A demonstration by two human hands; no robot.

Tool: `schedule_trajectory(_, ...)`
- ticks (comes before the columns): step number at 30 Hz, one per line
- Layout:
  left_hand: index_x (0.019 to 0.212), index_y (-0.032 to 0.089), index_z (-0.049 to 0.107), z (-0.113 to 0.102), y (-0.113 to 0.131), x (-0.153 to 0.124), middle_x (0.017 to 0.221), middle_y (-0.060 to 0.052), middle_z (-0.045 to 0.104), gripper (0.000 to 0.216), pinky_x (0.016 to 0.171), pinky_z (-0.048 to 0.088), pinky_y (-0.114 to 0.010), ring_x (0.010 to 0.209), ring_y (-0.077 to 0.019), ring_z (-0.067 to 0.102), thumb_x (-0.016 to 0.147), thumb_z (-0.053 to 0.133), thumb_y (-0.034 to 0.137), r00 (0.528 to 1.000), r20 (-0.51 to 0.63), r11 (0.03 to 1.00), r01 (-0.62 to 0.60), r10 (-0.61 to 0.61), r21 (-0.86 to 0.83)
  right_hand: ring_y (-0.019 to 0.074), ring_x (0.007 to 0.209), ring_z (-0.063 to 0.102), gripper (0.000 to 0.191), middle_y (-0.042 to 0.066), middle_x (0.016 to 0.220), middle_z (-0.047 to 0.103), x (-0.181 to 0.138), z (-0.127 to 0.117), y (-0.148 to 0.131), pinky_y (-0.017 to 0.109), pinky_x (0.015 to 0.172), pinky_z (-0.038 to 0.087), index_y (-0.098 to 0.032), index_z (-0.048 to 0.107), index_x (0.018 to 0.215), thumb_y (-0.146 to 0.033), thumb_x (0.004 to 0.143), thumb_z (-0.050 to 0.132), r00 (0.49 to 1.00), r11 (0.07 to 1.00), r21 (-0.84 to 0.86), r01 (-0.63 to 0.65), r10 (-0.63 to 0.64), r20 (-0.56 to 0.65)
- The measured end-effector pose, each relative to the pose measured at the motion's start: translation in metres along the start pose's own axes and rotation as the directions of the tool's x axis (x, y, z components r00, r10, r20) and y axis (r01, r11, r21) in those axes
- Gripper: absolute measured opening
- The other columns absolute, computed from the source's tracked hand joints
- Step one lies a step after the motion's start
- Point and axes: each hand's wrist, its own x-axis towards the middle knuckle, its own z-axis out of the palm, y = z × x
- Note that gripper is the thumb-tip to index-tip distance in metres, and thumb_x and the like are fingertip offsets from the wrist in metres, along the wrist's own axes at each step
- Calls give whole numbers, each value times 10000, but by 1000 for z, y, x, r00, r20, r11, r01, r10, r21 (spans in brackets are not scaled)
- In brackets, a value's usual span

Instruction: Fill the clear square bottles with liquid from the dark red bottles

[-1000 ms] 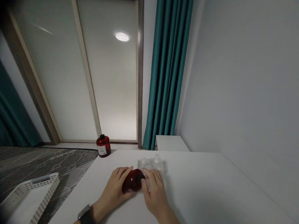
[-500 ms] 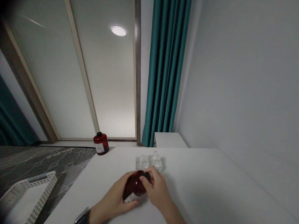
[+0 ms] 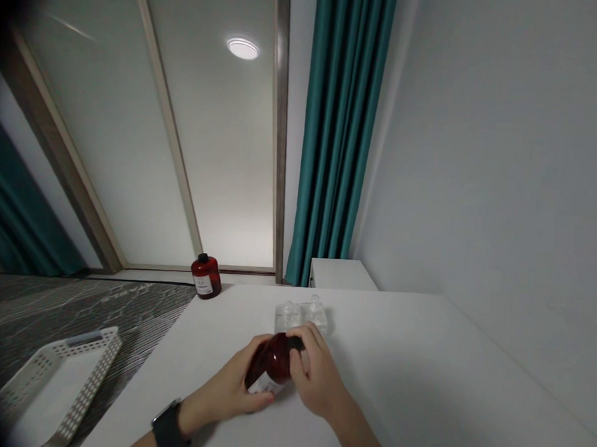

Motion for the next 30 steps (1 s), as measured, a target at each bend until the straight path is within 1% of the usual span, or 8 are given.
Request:
schedule_trajectory(3,1399,181,418,4,-4,1,1374,-141,572,778,1104,440,-444,1243,-307,570,707,773,187,998,-55,998,-30,33,51,240,1017,583,330,84,1064,578,-1,3,0,380,896,507,-227,545,1191,-143,900,414,997,997,26,72,-71,-22)
schedule_trajectory(5,1402,190,417,6,-5,1,1373,-143,573,764,1095,453,-448,1238,-307,577,722,766,203,996,-71,996,-52,57,68,244,1031,577,330,89,1093,572,-2,6,1,384,911,505,-225,530,1228,-181,908,459,997,997,28,67,-66,-51)
schedule_trajectory(10,1391,202,420,12,-6,2,1356,-140,584,768,1076,470,-461,1223,-316,586,717,786,234,992,-79,988,-91,101,122,199,838,591,302,20,899,580,-2,11,6,325,816,525,-227,544,1197,-247,896,561,979,997,9,-82,82,-189)
schedule_trajectory(12,1390,201,417,13,-7,2,1356,-139,583,767,1078,467,-464,1227,-315,584,715,780,221,992,-82,988,-90,101,123,192,842,601,315,14,892,585,-2,10,8,320,832,521,-233,541,1214,-236,899,557,977,996,21,-88,90,-193)
schedule_trajectory(18,1416,184,375,12,-12,2,1412,-156,543,754,1121,430,-476,1290,-318,553,759,742,237,990,-111,996,-80,83,34,220,1035,629,438,68,1077,629,-6,12,13,362,956,499,-244,495,1286,-123,865,486,980,987,163,0,32,-197)
schedule_trajectory(23,1422,179,358,17,-14,1,1421,-163,531,769,1131,420,-491,1299,-323,545,757,743,227,990,-122,997,-64,69,41,243,1170,593,507,92,1217,616,-9,16,6,411,1072,434,-247,438,1362,-145,872,520,992,962,271,-11,44,-117)
schedule_trajectory(26,1421,177,355,20,-13,2,1426,-171,525,773,1133,416,-502,1311,-333,532,754,743,224,991,-112,996,-71,78,62,241,1143,594,483,88,1200,604,-9,20,6,413,1059,444,-251,455,1350,-198,887,578,984,958,275,-83,122,-130)
schedule_trajectory(30,1424,186,359,21,-12,3,1428,-165,528,766,1132,416,-500,1307,-332,536,762,743,226,992,-100,996,-67,72,53,218,995,596,465,51,1054,573,-8,23,13,403,993,485,-253,497,1314,-226,867,624,963,956,265,-125,182,-200)
